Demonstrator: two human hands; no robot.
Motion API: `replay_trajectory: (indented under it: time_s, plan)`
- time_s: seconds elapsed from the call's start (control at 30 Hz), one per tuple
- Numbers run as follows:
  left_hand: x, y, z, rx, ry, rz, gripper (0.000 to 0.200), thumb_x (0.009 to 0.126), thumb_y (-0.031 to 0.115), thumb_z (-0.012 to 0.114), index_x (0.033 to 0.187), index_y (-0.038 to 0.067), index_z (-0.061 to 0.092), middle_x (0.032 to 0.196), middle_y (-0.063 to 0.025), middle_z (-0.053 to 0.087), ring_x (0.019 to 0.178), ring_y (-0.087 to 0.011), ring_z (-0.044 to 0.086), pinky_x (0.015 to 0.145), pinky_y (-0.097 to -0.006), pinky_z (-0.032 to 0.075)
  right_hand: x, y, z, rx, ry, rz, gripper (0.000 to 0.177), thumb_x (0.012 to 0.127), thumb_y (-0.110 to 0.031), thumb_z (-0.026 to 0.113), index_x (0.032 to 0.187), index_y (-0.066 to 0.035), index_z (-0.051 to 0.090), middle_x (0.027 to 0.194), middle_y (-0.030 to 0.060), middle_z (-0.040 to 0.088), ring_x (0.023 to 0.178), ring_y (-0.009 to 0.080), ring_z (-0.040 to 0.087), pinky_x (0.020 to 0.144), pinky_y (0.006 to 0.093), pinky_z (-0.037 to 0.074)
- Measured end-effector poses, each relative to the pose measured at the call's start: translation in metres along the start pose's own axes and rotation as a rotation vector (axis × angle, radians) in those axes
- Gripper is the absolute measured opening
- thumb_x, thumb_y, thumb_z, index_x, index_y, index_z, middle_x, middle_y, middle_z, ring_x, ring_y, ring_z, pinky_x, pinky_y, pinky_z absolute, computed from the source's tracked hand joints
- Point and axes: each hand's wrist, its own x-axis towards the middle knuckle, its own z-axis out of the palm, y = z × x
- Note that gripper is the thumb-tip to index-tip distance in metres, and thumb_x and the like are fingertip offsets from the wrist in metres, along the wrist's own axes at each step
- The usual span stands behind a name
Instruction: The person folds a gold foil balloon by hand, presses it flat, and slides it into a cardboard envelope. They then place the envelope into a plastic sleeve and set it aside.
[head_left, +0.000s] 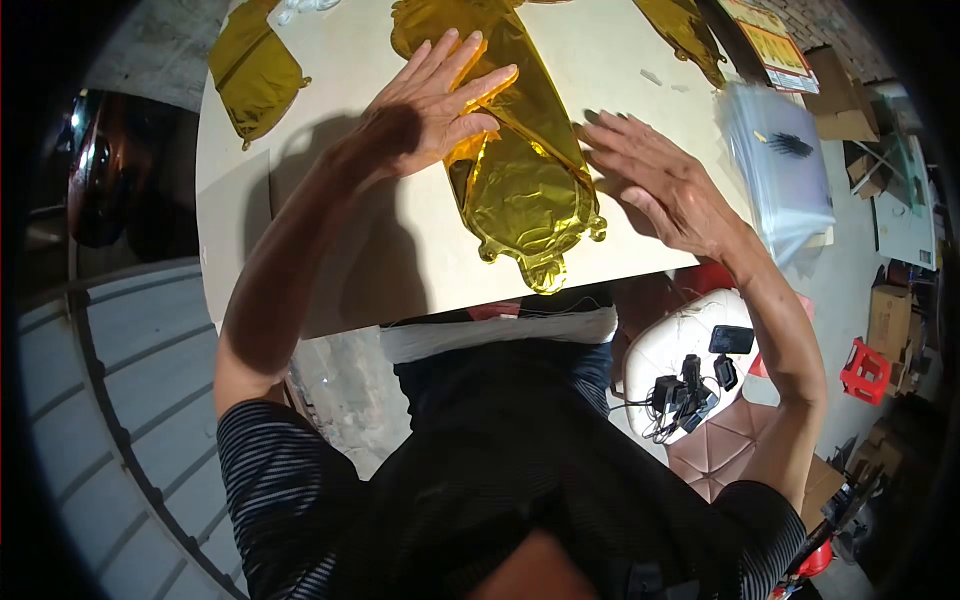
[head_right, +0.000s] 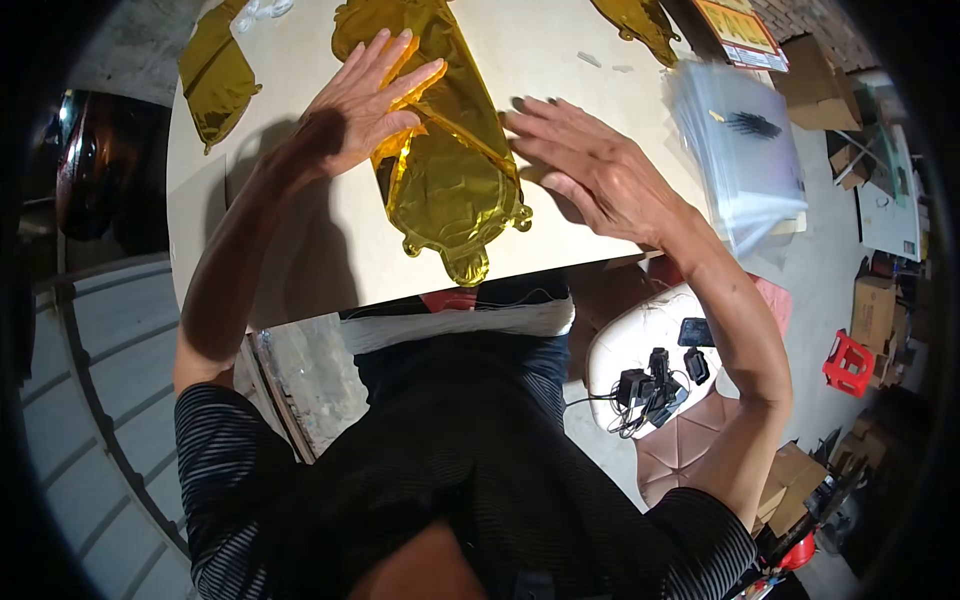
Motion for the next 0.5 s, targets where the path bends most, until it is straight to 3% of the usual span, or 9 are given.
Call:
replay_trajectory:
  time_s: [0.17, 0.23, 0.43, 0.5]
  plan:
    - [0.001, 0.002, -0.004, -0.021, 0.001, 0.002, 0.066, 0.102, 0.057, 0.049, 0.161, 0.03, 0.035, 0.167, -0.0185, 0.026, 0.157, -0.0378, 0.019, 0.128, -0.0505, 0.015, 0.048, 0.007, 0.012, -0.118, 0.075, -0.074, 0.069, 0.105, -0.05, 0.041, 0.152, 0.0, 0.044, 0.162, 0.0151, 0.039, 0.153, 0.0356, 0.032, 0.127, 0.0512, 0.024]
    - [0.002, 0.002, -0.004, -0.02, -0.005, -0.011, 0.066, 0.102, 0.057, 0.05, 0.16, 0.03, 0.036, 0.167, -0.0187, 0.027, 0.156, -0.0384, 0.019, 0.128, -0.0507, 0.015, 0.061, 0.009, 0.014, -0.163, 0.025, -0.183, 0.075, 0.103, -0.055, 0.04, 0.154, 0.0, 0.041, 0.164, 0.0147, 0.036, 0.153, 0.035, 0.03, 0.127, 0.0516, 0.023]
    - [0.003, 0.004, -0.007, -0.001, 0.02, -0.026, 0.066, 0.102, 0.06, 0.047, 0.16, 0.03, 0.036, 0.166, -0.0193, 0.027, 0.156, -0.0404, 0.019, 0.128, -0.0515, 0.016, 0.033, 0.001, 0.01, -0.181, -0.156, -0.214, 0.086, 0.1, -0.065, 0.033, 0.154, 0.001, 0.04, 0.164, 0.0169, 0.035, 0.152, 0.0358, 0.032, 0.128, 0.0528, 0.021]
    - [0.012, 0.005, -0.028, -0.064, -0.221, -0.056, 0.071, 0.104, 0.057, 0.045, 0.164, 0.024, 0.025, 0.167, -0.0279, 0.015, 0.155, -0.0491, 0.01, 0.127, -0.0558, 0.011, 0.014, -0.008, 0.004, -0.147, -0.184, -0.176, 0.089, 0.099, -0.068, 0.031, 0.155, 0.0, 0.039, 0.164, 0.0188, 0.035, 0.151, 0.0378, 0.034, 0.127, 0.0537, 0.022]
